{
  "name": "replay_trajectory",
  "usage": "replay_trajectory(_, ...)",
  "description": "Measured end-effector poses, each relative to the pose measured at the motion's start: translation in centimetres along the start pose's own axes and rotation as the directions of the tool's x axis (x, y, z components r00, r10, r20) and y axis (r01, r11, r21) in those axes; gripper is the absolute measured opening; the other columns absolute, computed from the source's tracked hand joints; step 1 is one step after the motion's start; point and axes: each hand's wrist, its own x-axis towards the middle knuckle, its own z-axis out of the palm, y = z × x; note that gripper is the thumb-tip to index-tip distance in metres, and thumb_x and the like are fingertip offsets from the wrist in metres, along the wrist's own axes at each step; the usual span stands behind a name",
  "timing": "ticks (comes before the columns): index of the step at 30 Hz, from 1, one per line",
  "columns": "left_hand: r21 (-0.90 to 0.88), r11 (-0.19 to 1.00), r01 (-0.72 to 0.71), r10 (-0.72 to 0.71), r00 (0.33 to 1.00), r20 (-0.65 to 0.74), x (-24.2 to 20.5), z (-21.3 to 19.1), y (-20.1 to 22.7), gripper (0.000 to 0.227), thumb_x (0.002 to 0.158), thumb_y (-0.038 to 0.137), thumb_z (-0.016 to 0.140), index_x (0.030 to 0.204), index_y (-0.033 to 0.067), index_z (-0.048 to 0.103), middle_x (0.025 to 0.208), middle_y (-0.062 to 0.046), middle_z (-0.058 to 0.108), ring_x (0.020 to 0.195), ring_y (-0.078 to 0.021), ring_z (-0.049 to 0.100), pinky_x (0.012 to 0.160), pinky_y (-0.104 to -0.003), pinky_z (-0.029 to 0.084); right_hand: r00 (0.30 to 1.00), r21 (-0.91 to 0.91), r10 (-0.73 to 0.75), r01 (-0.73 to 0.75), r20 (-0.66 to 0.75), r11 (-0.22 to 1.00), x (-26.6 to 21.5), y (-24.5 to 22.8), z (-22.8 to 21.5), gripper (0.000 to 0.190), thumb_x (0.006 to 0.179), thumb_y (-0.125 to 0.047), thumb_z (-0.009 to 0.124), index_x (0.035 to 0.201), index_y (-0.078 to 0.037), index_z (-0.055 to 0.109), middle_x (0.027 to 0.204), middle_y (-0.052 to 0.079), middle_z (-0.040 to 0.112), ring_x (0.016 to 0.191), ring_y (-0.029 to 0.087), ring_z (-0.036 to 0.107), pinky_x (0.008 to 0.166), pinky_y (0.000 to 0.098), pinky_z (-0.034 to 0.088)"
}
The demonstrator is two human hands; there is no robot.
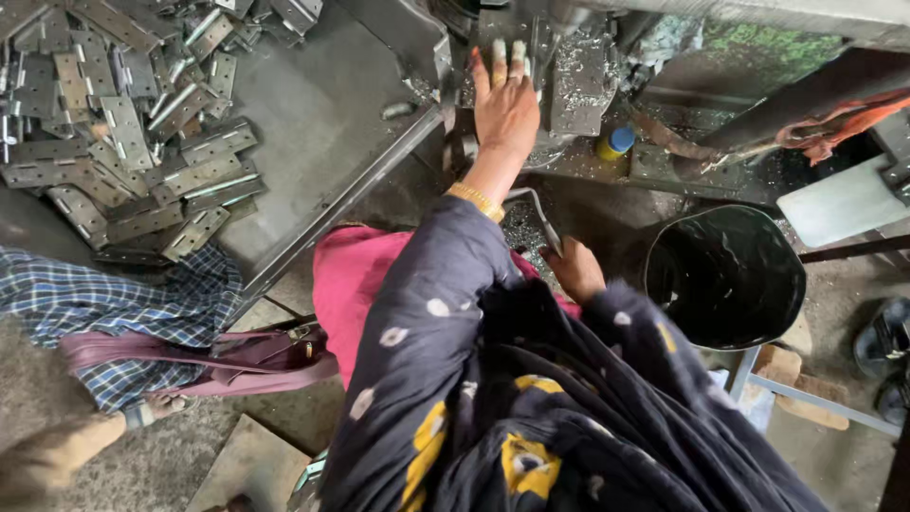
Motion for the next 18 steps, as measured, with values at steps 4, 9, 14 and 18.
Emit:
replay_trajectory(4,-0.015,1.0,0.015,-0.012,0.987,0.162,-1.5,0.2,-0.2,0.047,0.094,0.015,0.055,0.139,0.0028,0.061,0.163,-0.01,0.039,0.156,-0.0335,0.021,0.125,-0.063,0.004,0.887,0.166,0.348,-0.409,0.303,0.897,-1.3,-0.6,0.1,0.04,0.095,-0.032,0.07,0.091,0.006,0.061,0.078,0.03,0.062,0.071,0.047,0.064,0.061,0.0546,0.049)
replay_trajectory(9,0.059,0.993,0.103,-0.109,0.988,0.106,1.1,1.4,0.8,0.048,0.096,0.015,0.051,0.142,0.0032,0.058,0.164,-0.011,0.037,0.156,-0.0322,0.021,0.126,-0.063,0.006,0.971,0.05,0.161,-0.172,0.174,0.984,-0.3,0.2,0.1,0.026,0.093,-0.027,0.065,0.095,-0.001,0.068,0.083,0.025,0.067,0.078,0.04,0.07,0.071,0.0493,0.052)
replay_trajectory(14,0.009,0.989,0.146,-0.146,0.989,0.007,2.5,1.9,1.1,0.05,0.096,0.018,0.05,0.143,0.0045,0.059,0.161,-0.013,0.04,0.154,-0.0324,0.024,0.125,-0.062,0.011,0.987,0.005,0.129,-0.13,0.1,0.991,-0.1,2.5,2.4,0.028,0.089,-0.027,0.072,0.099,-0.001,0.069,0.088,0.024,0.07,0.087,0.044,0.067,0.074,0.0508,0.05)
replay_trajectory(18,-0.269,0.959,0.086,-0.109,0.992,-0.071,-0.8,-1.5,-1.7,0.051,0.082,0.018,0.062,0.132,0.0098,0.064,0.141,-0.013,0.057,0.135,-0.0353,0.045,0.108,-0.061,0.033,0.998,0.074,-0.003,-0.002,0.061,0.997,-3.2,2.2,2.2,0.032,0.09,-0.026,0.072,0.112,-0.003,0.067,0.098,0.021,0.069,0.094,0.041,0.066,0.081,0.0503,0.05)
